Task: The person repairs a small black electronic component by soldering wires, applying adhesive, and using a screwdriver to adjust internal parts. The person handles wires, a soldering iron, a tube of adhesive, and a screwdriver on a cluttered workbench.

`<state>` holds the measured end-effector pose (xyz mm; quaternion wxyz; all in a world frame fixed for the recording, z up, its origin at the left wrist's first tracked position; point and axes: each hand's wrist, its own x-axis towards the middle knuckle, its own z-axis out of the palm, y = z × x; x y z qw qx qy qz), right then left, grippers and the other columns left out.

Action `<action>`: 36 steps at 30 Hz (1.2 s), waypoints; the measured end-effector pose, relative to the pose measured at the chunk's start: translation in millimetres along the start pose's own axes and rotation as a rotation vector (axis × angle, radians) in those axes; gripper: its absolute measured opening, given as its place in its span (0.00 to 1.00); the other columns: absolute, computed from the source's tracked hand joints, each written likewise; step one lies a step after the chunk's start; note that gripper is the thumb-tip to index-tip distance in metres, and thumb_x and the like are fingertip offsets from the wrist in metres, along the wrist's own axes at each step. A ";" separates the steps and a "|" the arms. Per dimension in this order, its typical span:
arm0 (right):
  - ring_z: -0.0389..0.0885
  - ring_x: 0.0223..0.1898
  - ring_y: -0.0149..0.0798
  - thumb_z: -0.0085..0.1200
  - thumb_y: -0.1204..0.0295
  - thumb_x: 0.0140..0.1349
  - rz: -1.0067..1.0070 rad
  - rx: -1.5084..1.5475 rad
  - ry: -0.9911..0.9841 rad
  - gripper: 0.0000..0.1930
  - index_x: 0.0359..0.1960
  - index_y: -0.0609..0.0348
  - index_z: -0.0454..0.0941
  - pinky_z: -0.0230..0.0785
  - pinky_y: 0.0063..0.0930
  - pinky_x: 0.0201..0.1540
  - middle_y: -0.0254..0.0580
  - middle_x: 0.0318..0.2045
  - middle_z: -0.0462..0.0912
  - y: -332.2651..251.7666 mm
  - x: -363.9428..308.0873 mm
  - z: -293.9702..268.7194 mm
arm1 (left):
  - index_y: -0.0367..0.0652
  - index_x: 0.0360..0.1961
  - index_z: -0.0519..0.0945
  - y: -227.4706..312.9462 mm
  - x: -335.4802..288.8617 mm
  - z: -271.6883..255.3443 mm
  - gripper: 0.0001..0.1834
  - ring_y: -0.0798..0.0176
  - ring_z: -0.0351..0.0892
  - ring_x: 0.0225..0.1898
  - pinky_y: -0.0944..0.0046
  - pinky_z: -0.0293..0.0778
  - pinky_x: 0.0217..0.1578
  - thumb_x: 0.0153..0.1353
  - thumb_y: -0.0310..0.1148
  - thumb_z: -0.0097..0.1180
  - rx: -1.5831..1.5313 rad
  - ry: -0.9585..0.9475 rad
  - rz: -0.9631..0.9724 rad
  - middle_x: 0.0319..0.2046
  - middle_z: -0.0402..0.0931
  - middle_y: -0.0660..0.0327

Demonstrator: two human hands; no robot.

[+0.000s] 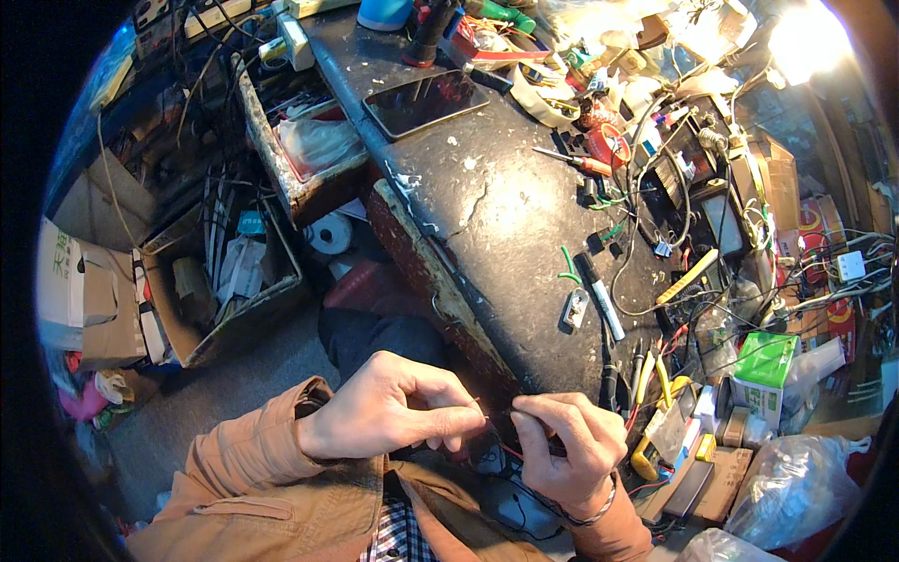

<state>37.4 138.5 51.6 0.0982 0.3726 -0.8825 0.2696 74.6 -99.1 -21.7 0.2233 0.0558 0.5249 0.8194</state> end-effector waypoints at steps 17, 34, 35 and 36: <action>0.87 0.29 0.29 0.69 0.76 0.54 -0.449 -0.128 -0.238 0.17 0.47 0.61 0.91 0.76 0.23 0.29 0.39 0.39 0.90 8.2 15.5 -6.5 | 0.38 0.47 0.91 -6.3 4.2 -10.9 0.11 0.76 0.85 0.34 0.72 0.79 0.35 0.77 0.37 0.68 -0.047 -0.209 -0.151 0.32 0.89 0.64; 0.89 0.30 0.31 0.70 0.80 0.54 -0.354 -0.121 -0.198 0.13 0.43 0.61 0.91 0.79 0.23 0.31 0.38 0.36 0.91 10.2 2.0 6.2 | 0.35 0.44 0.92 -2.0 -0.6 -11.0 0.06 0.77 0.85 0.36 0.72 0.81 0.38 0.72 0.27 0.72 0.161 -0.036 0.025 0.33 0.90 0.66; 0.87 0.29 0.31 0.69 0.78 0.56 -0.378 -0.112 -0.191 0.13 0.45 0.62 0.91 0.78 0.23 0.30 0.39 0.37 0.90 11.9 1.9 6.8 | 0.35 0.43 0.92 -2.3 -0.4 -10.9 0.05 0.78 0.84 0.35 0.72 0.80 0.38 0.72 0.27 0.72 0.139 -0.035 0.043 0.33 0.89 0.67; 0.86 0.28 0.30 0.67 0.75 0.58 -0.379 -0.108 -0.195 0.14 0.47 0.63 0.91 0.76 0.23 0.30 0.40 0.38 0.90 13.4 1.8 7.0 | 0.35 0.43 0.92 -2.8 0.1 -10.6 0.05 0.78 0.84 0.35 0.72 0.80 0.37 0.72 0.26 0.72 0.129 -0.036 0.055 0.32 0.89 0.67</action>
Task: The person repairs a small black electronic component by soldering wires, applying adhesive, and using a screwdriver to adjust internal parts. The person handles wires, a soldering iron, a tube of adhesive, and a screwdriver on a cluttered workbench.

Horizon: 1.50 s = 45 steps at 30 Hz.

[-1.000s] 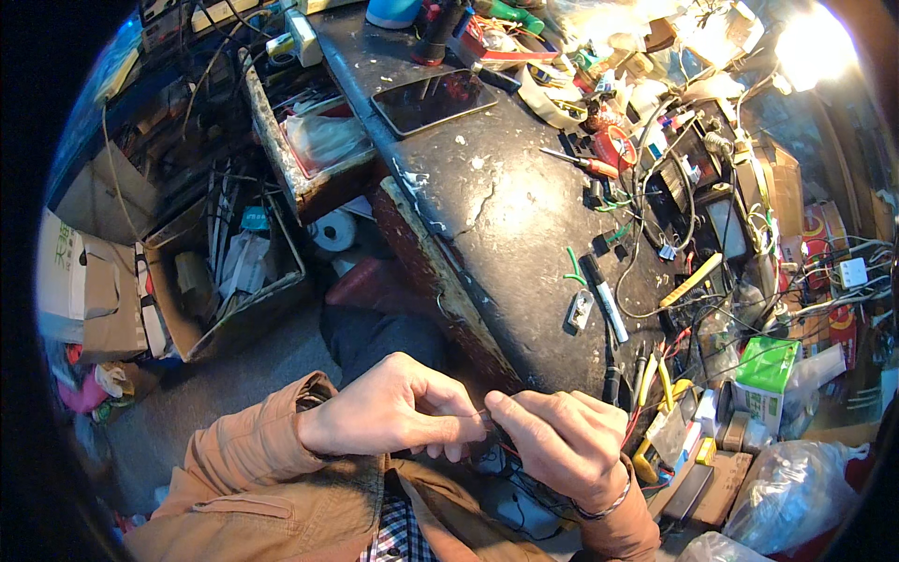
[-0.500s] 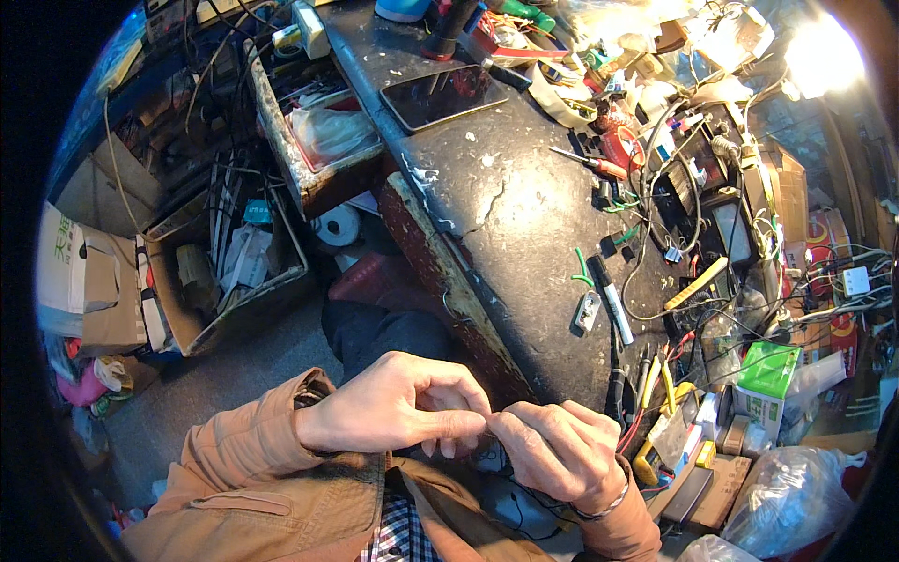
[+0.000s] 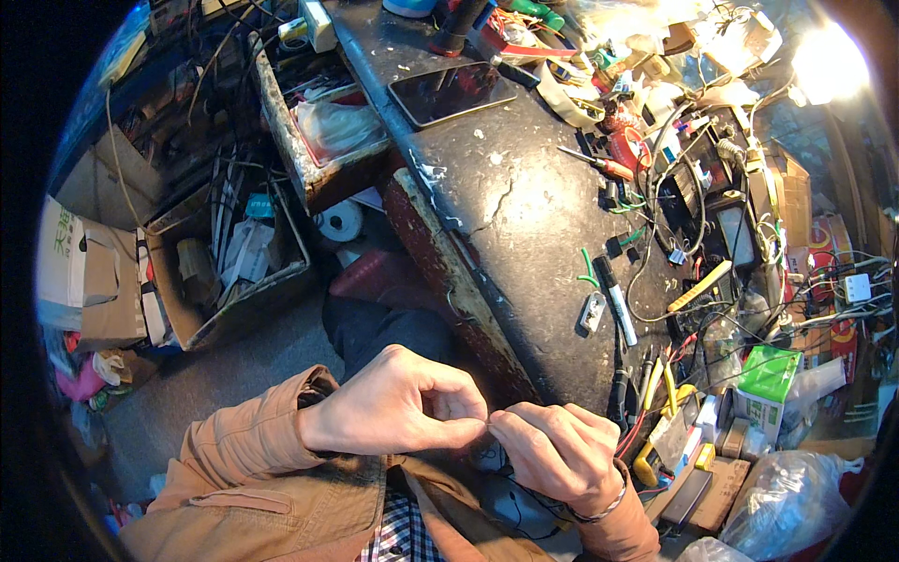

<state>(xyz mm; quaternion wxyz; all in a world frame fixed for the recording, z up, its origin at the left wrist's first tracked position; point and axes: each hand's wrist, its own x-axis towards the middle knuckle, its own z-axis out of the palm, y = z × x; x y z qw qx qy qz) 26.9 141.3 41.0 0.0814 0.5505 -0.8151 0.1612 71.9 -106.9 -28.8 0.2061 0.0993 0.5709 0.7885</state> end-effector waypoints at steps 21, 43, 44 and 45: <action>0.66 0.23 0.21 0.51 0.65 0.84 1.294 1.545 -0.327 0.14 0.39 0.58 0.82 0.55 0.19 0.25 0.27 0.25 0.74 -4.0 0.5 -0.1 | 0.39 0.35 0.92 -4.6 1.2 8.7 0.04 0.67 0.85 0.26 0.66 0.77 0.27 0.60 0.24 0.76 0.330 0.196 0.341 0.28 0.88 0.59; 0.69 0.23 0.21 0.53 0.62 0.84 1.353 1.752 -0.331 0.17 0.36 0.59 0.82 0.58 0.19 0.25 0.28 0.25 0.77 -7.8 -4.7 2.1 | 0.38 0.37 0.92 -1.7 0.0 7.7 0.03 0.70 0.84 0.25 0.67 0.76 0.26 0.62 0.25 0.75 0.321 0.125 0.321 0.28 0.87 0.60; 0.70 0.23 0.21 0.52 0.62 0.85 1.312 1.612 -0.328 0.18 0.36 0.59 0.83 0.58 0.20 0.25 0.28 0.25 0.78 -6.9 -5.7 0.7 | 0.38 0.36 0.92 -2.0 0.1 6.8 0.03 0.70 0.84 0.25 0.67 0.76 0.26 0.62 0.25 0.75 0.317 0.135 0.312 0.27 0.87 0.60; 0.70 0.23 0.21 0.51 0.62 0.85 1.266 1.474 -0.326 0.19 0.36 0.60 0.83 0.59 0.20 0.25 0.28 0.25 0.78 -8.0 -7.3 -1.0 | 0.39 0.36 0.92 -2.3 -0.1 5.8 0.03 0.70 0.84 0.26 0.67 0.76 0.27 0.62 0.25 0.75 0.314 0.147 0.301 0.27 0.87 0.60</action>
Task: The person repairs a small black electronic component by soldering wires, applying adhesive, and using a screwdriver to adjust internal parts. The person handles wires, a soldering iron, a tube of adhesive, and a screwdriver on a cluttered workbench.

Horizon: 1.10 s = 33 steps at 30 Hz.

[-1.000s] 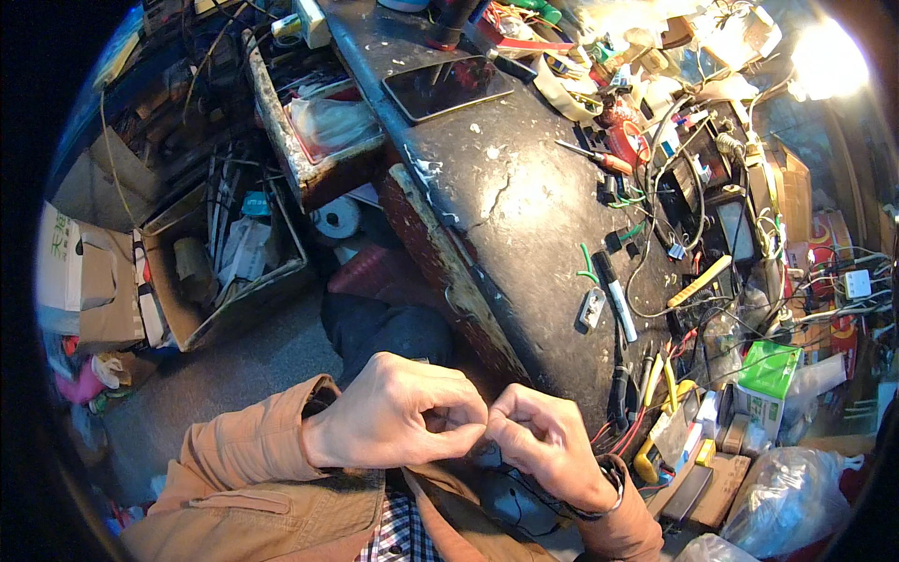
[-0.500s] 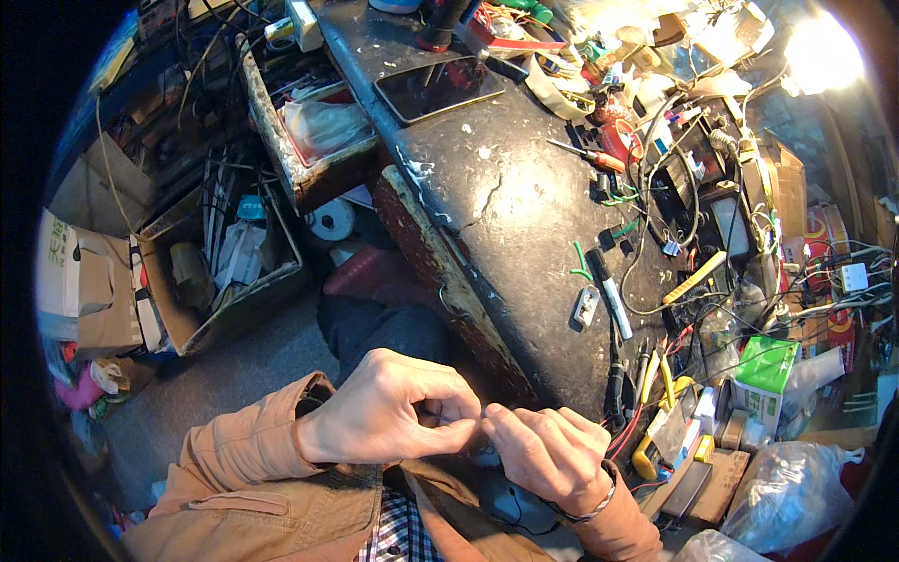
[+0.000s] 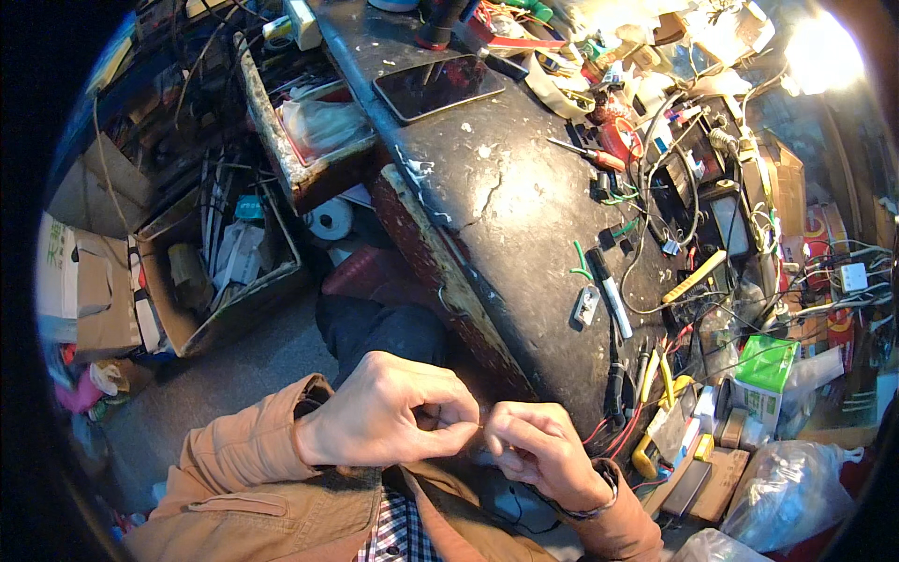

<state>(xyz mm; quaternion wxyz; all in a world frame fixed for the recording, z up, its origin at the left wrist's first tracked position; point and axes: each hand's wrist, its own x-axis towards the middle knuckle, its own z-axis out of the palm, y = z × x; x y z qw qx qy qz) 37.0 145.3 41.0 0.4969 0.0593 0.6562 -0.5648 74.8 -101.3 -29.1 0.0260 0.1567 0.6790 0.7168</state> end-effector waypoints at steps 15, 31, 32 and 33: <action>0.70 0.19 0.23 0.63 0.74 0.70 -0.660 -0.727 0.312 0.03 0.37 0.59 0.85 0.62 0.23 0.23 0.27 0.21 0.72 9.2 1.1 15.0 | 0.39 0.36 0.93 2.7 -0.2 2.0 0.03 0.70 0.85 0.26 0.68 0.77 0.27 0.62 0.26 0.76 -0.028 -0.017 -0.013 0.27 0.87 0.60; 0.82 0.23 0.29 0.71 0.76 0.56 -1.312 -1.503 0.444 0.17 0.48 0.65 0.90 0.70 0.23 0.25 0.36 0.32 0.88 14.1 4.7 3.1 | 0.36 0.37 0.93 2.0 2.5 -0.4 0.04 0.73 0.85 0.28 0.69 0.78 0.30 0.64 0.26 0.75 -0.054 -0.044 -0.055 0.29 0.89 0.60; 0.82 0.22 0.30 0.71 0.77 0.56 -1.282 -1.456 0.455 0.15 0.46 0.64 0.90 0.70 0.24 0.25 0.37 0.31 0.88 14.0 5.3 5.4 | 0.35 0.38 0.92 2.9 2.3 -1.5 0.05 0.72 0.87 0.30 0.68 0.81 0.33 0.65 0.26 0.75 -0.048 -0.059 -0.054 0.30 0.90 0.58; 0.82 0.22 0.32 0.71 0.77 0.57 -1.243 -1.423 0.462 0.12 0.44 0.63 0.90 0.70 0.25 0.25 0.38 0.31 0.87 14.1 5.5 8.4 | 0.34 0.39 0.91 3.5 2.2 -2.1 0.06 0.71 0.88 0.32 0.67 0.83 0.35 0.65 0.26 0.75 -0.042 -0.077 -0.060 0.32 0.91 0.57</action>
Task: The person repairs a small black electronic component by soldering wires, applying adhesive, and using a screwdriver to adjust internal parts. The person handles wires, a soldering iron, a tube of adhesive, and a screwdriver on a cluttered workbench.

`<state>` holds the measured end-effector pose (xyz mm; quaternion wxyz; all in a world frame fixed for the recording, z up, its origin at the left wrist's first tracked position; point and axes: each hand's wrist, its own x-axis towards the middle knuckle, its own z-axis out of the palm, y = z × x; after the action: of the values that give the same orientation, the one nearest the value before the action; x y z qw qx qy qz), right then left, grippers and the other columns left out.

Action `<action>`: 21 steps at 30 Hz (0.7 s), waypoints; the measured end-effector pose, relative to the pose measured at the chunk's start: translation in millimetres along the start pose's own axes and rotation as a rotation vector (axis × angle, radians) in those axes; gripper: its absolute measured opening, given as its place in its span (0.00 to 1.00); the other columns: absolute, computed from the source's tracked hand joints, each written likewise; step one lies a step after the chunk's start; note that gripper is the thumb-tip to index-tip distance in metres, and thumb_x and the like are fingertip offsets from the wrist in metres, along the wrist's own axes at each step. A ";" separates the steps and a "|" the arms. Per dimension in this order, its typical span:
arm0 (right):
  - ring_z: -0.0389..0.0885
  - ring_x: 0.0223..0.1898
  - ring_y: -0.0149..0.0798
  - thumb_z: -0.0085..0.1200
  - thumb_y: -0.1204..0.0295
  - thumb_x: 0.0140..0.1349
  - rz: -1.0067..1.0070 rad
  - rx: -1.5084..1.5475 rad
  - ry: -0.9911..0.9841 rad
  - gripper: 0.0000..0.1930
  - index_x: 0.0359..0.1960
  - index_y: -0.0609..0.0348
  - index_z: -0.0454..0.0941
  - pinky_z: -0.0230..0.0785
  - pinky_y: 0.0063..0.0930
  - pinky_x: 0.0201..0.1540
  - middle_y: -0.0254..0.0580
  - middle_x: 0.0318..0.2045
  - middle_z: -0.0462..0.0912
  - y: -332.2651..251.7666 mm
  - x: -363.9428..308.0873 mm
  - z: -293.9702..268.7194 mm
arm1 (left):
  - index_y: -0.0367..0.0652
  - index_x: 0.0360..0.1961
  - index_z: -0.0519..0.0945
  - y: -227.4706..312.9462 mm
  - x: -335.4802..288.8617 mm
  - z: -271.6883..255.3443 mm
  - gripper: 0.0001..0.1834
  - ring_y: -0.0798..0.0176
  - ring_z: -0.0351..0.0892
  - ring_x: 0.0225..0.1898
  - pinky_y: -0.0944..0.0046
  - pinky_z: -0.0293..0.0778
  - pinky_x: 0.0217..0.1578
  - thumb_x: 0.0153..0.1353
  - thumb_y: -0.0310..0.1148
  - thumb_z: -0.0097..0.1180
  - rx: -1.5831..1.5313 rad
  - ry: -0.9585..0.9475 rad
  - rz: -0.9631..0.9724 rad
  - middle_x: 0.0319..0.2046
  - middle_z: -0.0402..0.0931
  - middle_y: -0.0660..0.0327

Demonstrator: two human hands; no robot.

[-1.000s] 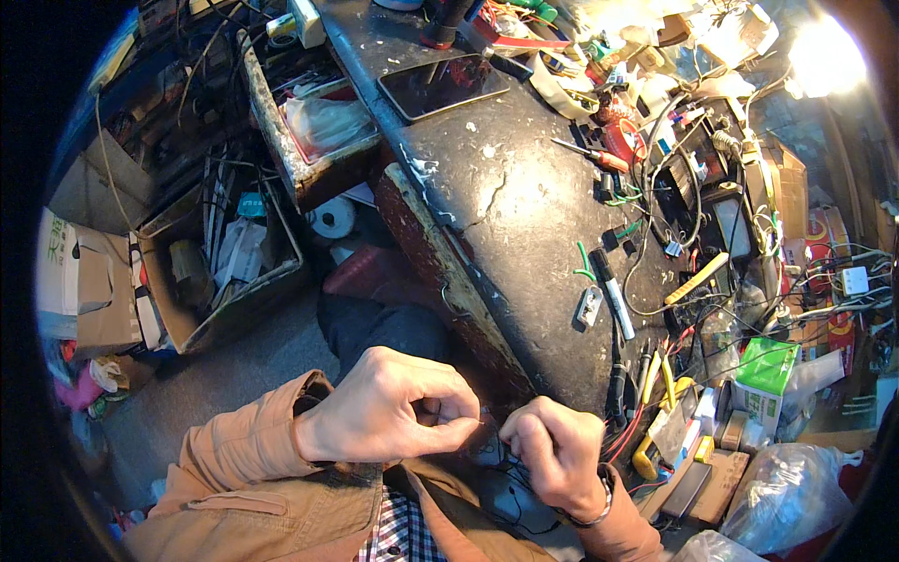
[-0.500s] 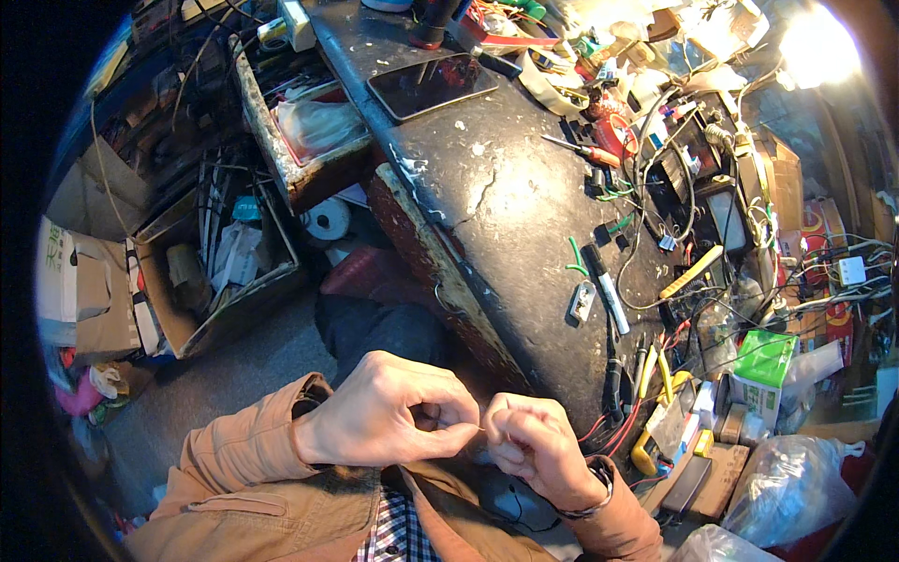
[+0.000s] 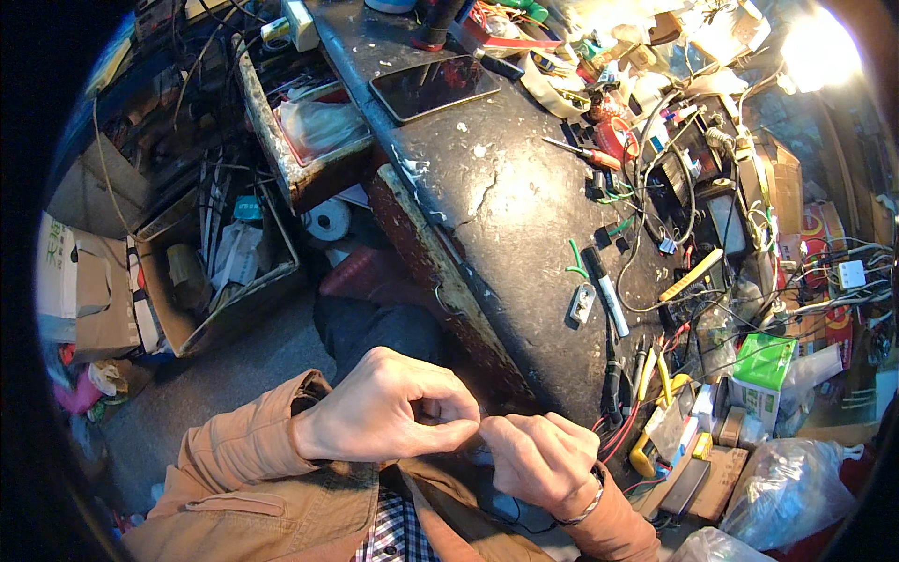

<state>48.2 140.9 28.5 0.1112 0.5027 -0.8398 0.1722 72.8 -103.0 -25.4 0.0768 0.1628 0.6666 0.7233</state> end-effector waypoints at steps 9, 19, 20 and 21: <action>0.70 0.26 0.20 0.56 0.69 0.80 1.135 1.136 -0.247 0.13 0.35 0.61 0.83 0.61 0.20 0.29 0.25 0.24 0.76 -2.0 -3.8 -12.4 | 0.38 0.39 0.94 -7.1 0.7 3.6 0.05 0.67 0.90 0.33 0.67 0.82 0.34 0.64 0.27 0.77 -0.003 0.039 0.004 0.32 0.91 0.57; 0.90 0.41 0.29 0.71 0.87 0.64 0.749 0.720 0.197 0.16 0.53 0.69 0.86 0.82 0.22 0.47 0.41 0.43 0.89 -3.0 -3.5 -11.3 | 0.36 0.48 0.93 -4.1 1.4 1.9 0.11 0.58 0.92 0.42 0.60 0.86 0.45 0.65 0.19 0.73 -0.148 0.037 0.128 0.42 0.93 0.51; 0.90 0.45 0.30 0.71 0.87 0.64 0.728 0.821 0.197 0.19 0.56 0.69 0.85 0.83 0.24 0.51 0.43 0.46 0.88 -1.4 -0.7 -15.0 | 0.36 0.48 0.93 -2.7 0.5 0.9 0.10 0.57 0.91 0.43 0.60 0.86 0.47 0.66 0.19 0.73 -0.114 0.023 0.124 0.42 0.92 0.52; 0.91 0.48 0.32 0.72 0.87 0.63 0.718 0.909 0.179 0.22 0.59 0.70 0.84 0.83 0.26 0.55 0.44 0.49 0.88 0.0 2.3 -18.7 | 0.36 0.48 0.93 -2.1 0.6 0.6 0.10 0.57 0.91 0.44 0.60 0.86 0.47 0.66 0.19 0.72 -0.074 0.008 0.145 0.43 0.92 0.52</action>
<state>47.3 146.6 46.4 -0.1103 0.1675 -0.7867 0.5839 72.2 -102.1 -27.3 0.0277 0.2048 0.6261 0.7519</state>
